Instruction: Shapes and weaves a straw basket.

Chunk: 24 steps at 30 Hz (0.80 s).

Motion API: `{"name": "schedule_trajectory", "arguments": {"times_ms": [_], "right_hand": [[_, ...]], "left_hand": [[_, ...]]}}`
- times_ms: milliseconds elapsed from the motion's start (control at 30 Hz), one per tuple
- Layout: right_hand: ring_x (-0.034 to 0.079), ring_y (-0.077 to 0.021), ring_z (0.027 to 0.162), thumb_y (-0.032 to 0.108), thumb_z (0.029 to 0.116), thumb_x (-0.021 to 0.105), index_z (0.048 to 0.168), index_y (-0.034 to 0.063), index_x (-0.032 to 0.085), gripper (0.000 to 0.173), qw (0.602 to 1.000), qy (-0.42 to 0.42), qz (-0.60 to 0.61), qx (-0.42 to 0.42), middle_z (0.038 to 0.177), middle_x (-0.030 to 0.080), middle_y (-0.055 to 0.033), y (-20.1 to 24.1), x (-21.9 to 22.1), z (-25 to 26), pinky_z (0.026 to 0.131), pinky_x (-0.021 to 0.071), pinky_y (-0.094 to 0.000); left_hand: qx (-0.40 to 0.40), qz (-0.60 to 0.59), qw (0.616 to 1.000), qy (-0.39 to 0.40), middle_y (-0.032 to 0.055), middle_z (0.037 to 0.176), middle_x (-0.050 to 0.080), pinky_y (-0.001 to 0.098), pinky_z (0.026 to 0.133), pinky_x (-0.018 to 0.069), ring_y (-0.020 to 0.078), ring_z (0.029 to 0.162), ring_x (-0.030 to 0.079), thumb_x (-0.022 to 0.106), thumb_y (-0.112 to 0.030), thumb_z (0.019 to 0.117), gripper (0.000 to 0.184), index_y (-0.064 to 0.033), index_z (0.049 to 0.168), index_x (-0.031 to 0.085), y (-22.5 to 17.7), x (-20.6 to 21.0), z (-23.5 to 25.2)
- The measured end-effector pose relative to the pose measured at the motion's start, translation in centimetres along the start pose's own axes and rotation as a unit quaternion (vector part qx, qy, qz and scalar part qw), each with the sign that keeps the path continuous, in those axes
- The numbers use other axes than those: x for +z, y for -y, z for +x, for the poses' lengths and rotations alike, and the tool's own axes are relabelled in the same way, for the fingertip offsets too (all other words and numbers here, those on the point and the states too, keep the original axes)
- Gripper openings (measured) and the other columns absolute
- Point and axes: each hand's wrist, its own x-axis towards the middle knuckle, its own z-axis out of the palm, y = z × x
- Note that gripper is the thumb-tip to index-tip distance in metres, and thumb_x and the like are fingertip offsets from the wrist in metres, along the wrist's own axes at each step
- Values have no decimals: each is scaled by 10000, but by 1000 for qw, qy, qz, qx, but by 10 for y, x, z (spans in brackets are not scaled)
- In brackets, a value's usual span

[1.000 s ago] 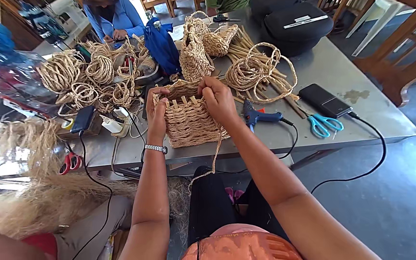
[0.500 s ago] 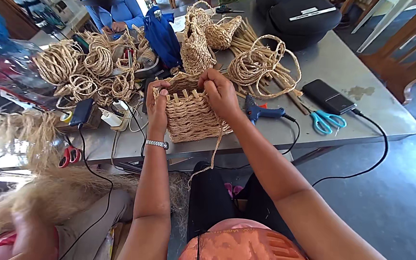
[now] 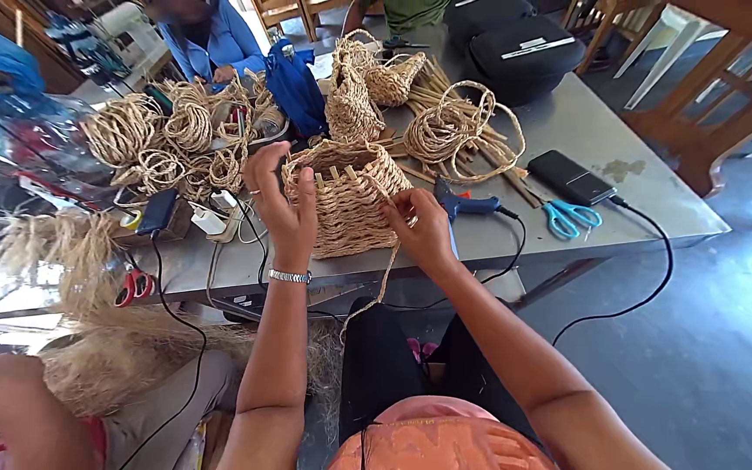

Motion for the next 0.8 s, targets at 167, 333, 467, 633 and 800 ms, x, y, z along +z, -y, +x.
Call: {"name": "schedule_trajectory", "arguments": {"times_ms": [167,333,467,633,800], "right_hand": [[664,-102,654,162,1058,545,1179,-15,538,214,984,75,122,108,873,699,-63,15,-11,7,610,583,-275],[502,-31,520,305,1121,391,1222,16,615,379,911,187,272,246,738,672,-7,20,-22,17,504,420,-199],[603,-59,570,404,1133,271,1256,38,655,544,850,230,349,321,817,731,-42,25,-23,33,537,506,-212],[611,-37,606,280,1120,404,1180,28,677,377,806,207,421,362,959,756,-52,25,-21,45,537,486,-175],[625,-32,629,239,1089,498,1155,33,690,289,800,199,417,383,971,763,-50,21,-26,49,539,483,-167]], "left_hand": [[19,85,975,206,95,1289,672,541,1161,315,290,1295,557,480,-186,1039,324,-93,1290,662,-31,-3,13],[-18,88,951,295,110,1201,682,562,1104,353,266,1175,620,418,-200,1062,331,-85,1277,643,-30,-5,26],[-38,94,931,351,126,1222,667,589,1053,397,298,1167,622,427,-225,1077,320,-89,1256,654,-31,-7,37],[-44,93,925,366,143,1148,665,596,992,431,312,1074,640,485,-202,1058,273,-77,1212,673,-29,-5,43],[-50,103,929,351,128,1162,660,601,976,416,307,1073,636,527,-201,1042,234,-99,1188,679,-29,-3,39]]}}
